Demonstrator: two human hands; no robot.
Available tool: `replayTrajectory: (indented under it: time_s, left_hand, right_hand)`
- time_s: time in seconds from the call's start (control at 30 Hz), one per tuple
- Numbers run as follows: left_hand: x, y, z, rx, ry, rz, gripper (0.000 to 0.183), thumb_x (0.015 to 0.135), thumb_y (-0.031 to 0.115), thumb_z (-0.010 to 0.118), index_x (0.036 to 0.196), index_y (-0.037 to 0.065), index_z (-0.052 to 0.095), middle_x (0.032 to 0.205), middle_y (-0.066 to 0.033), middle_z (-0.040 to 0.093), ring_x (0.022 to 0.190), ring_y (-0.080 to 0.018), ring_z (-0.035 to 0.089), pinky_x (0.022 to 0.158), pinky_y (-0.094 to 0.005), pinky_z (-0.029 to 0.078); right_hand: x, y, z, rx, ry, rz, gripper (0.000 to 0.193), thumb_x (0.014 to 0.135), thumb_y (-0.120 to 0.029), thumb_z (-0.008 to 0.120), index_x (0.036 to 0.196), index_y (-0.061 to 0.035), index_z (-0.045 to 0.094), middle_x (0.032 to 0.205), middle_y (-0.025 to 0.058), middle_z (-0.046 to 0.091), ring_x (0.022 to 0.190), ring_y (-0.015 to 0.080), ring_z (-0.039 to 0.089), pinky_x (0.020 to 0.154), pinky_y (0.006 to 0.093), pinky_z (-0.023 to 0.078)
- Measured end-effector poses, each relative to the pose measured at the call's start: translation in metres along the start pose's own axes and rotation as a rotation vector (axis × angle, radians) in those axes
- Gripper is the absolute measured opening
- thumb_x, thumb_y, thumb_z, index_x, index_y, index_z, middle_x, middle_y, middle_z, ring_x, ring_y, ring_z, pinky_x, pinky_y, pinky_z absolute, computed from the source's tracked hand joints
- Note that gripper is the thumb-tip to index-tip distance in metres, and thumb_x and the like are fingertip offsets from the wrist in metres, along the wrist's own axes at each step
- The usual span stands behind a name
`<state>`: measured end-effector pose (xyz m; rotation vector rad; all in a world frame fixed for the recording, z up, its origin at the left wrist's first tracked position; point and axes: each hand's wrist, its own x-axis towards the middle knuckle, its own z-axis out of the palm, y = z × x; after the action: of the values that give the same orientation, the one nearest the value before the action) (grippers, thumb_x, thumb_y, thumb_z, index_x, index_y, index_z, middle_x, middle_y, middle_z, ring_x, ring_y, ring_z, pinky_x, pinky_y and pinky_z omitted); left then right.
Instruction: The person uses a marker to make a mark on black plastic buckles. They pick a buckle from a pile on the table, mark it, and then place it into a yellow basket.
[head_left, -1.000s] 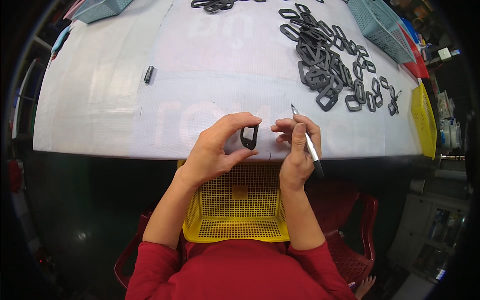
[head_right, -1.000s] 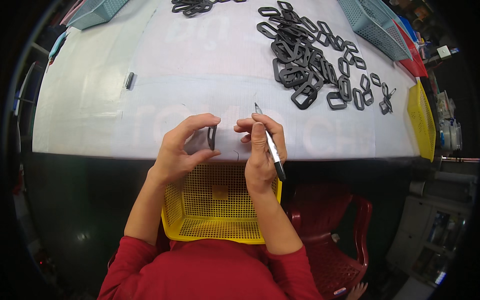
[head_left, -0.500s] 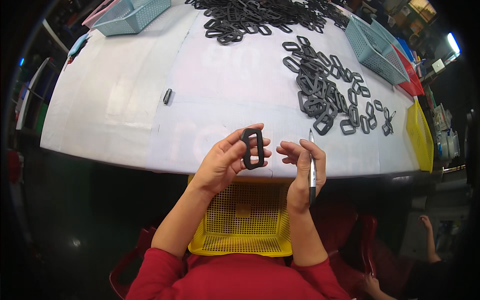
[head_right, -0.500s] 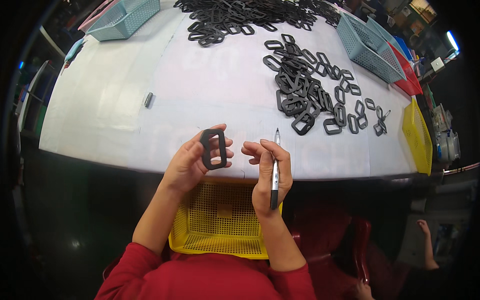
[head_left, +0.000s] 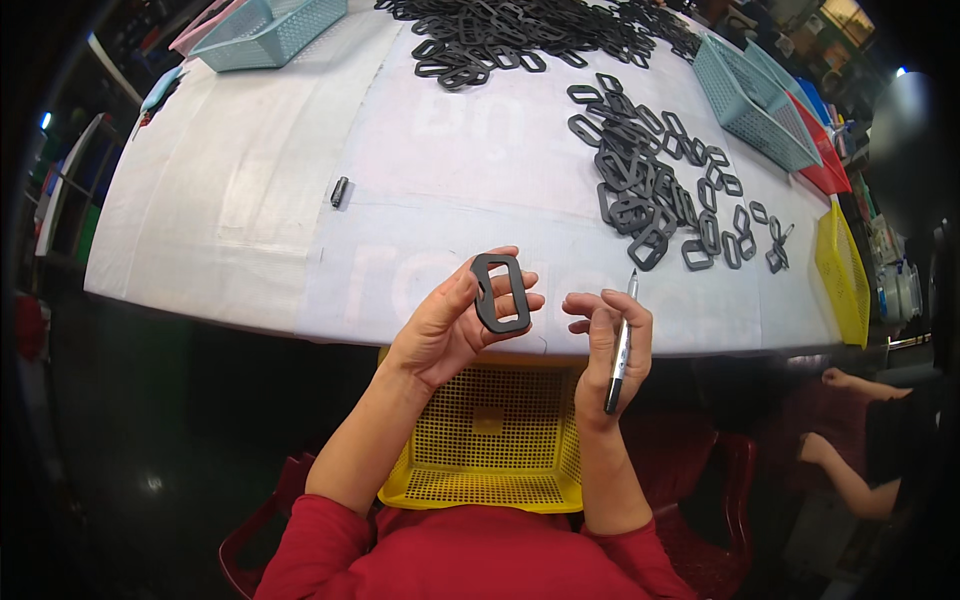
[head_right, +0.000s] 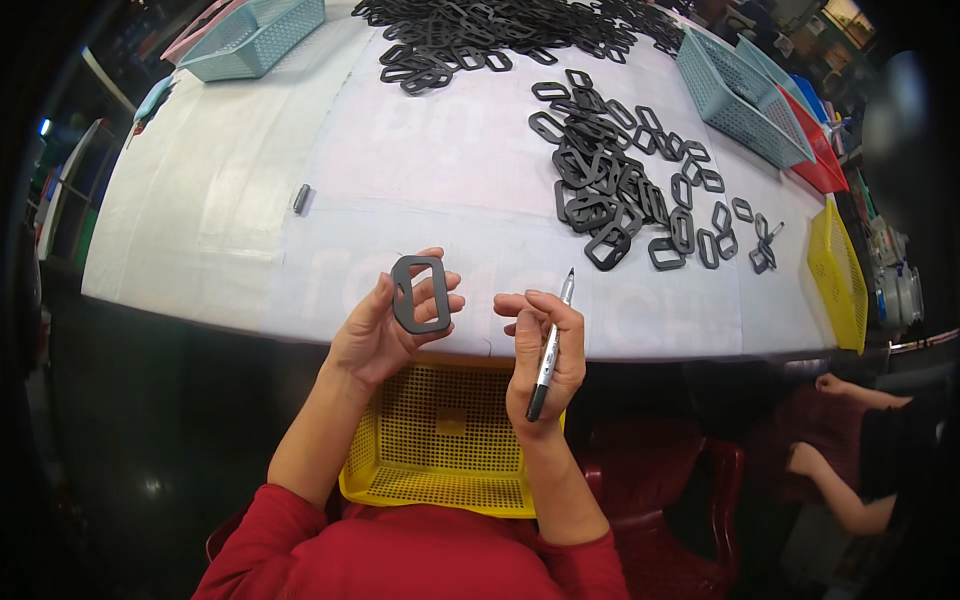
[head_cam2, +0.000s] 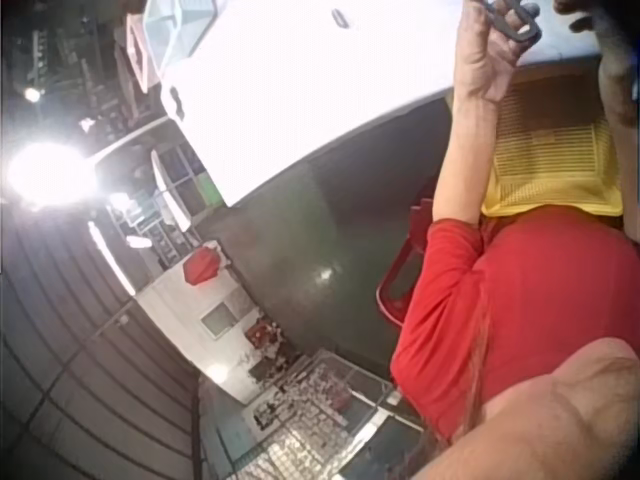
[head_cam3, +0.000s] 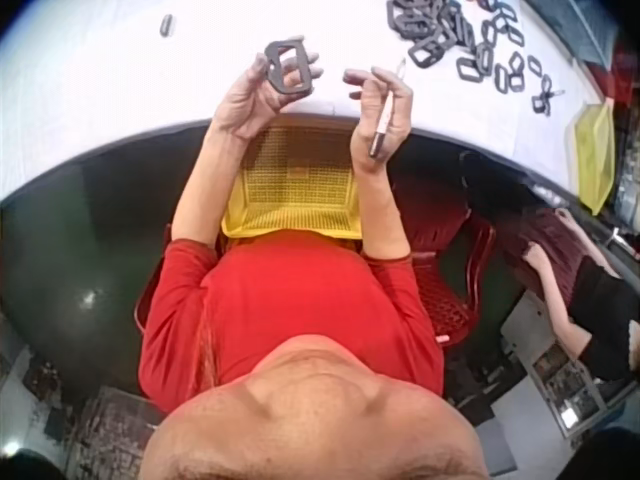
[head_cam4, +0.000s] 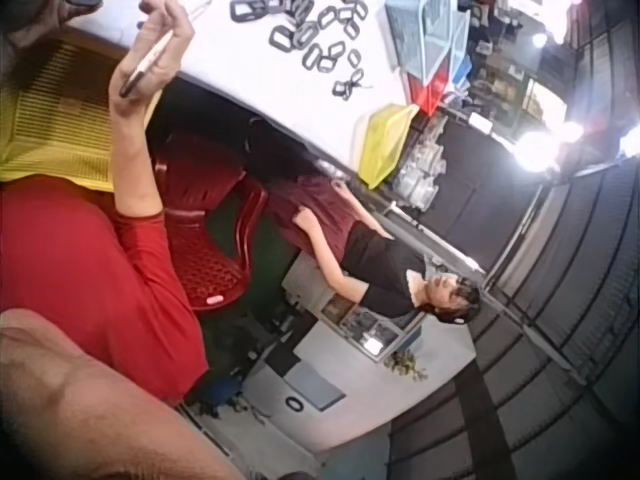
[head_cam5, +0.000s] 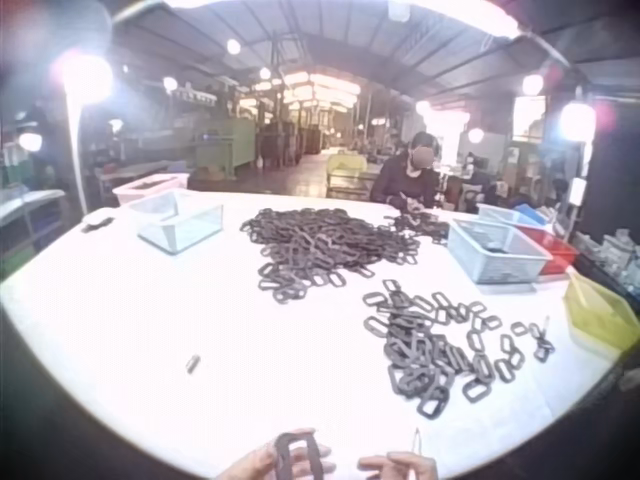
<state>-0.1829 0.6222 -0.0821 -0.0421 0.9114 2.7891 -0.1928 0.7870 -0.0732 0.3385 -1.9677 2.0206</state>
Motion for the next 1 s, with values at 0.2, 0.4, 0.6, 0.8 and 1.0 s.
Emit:
replayTrajectory:
  time_s: [0.2,0.4,0.6,0.8,1.0]
  left_hand:
    - [0.001,-0.005,0.004,0.005,0.053,0.099,0.058,0.08,0.022,0.067,0.125,0.007,0.034,0.12,-0.0171,0.049,0.116,-0.0321,0.049,0.088,-0.038,0.051]
    - [-0.003,-0.008,0.011,0.198,0.042,0.31,0.055,0.076,0.004,0.067,0.12,0.01,0.034,0.12,-0.0139,0.048,0.12,-0.0292,0.045,0.097,-0.0385,0.042]
    - [-0.005,-0.01,0.013,0.395,0.001,0.502,0.056,0.074,-0.006,0.066,0.117,0.009,0.034,0.12,-0.0137,0.047,0.121,-0.0255,0.044,0.098,-0.0369,0.042]
    - [-0.008,-0.013,0.015,0.507,-0.002,0.599,0.057,0.072,-0.007,0.067,0.116,0.008,0.034,0.121,-0.0141,0.046,0.12,-0.0249,0.045,0.098,-0.0374,0.042]
    - [-0.011,-0.011,0.019,0.396,0.074,0.419,0.054,0.074,-0.005,0.066,0.117,0.005,0.034,0.122,-0.0154,0.046,0.119,-0.0248,0.045,0.099,-0.0378,0.041]
  right_hand:
    - [-0.002,0.001,-0.003,-0.011,-0.016,-0.029,0.018,0.087,0.0,0.052,0.104,-0.0029,0.049,0.092,0.011,0.064,0.083,0.0161,0.062,0.069,0.025,0.047]
    - [-0.006,0.007,0.0,-0.15,-0.08,-0.172,0.027,0.08,0.006,0.059,0.104,-0.0033,0.049,0.096,0.0107,0.064,0.086,0.0171,0.063,0.065,0.0243,0.049]
    - [-0.007,0.011,0.006,-0.167,-0.127,-0.33,0.037,0.077,0.01,0.06,0.108,-0.0047,0.046,0.1,0.0157,0.062,0.088,0.0221,0.062,0.06,0.0241,0.049]
    - [-0.006,0.016,0.009,-0.191,-0.141,-0.395,0.041,0.073,0.009,0.064,0.107,-0.0049,0.046,0.098,0.0183,0.061,0.085,0.0251,0.062,0.061,0.0288,0.051]
    - [0.001,0.016,0.009,-0.321,-0.174,-0.664,0.034,0.074,0.005,0.067,0.1,-0.0042,0.048,0.089,0.0158,0.062,0.081,0.0281,0.062,0.065,0.0309,0.051]
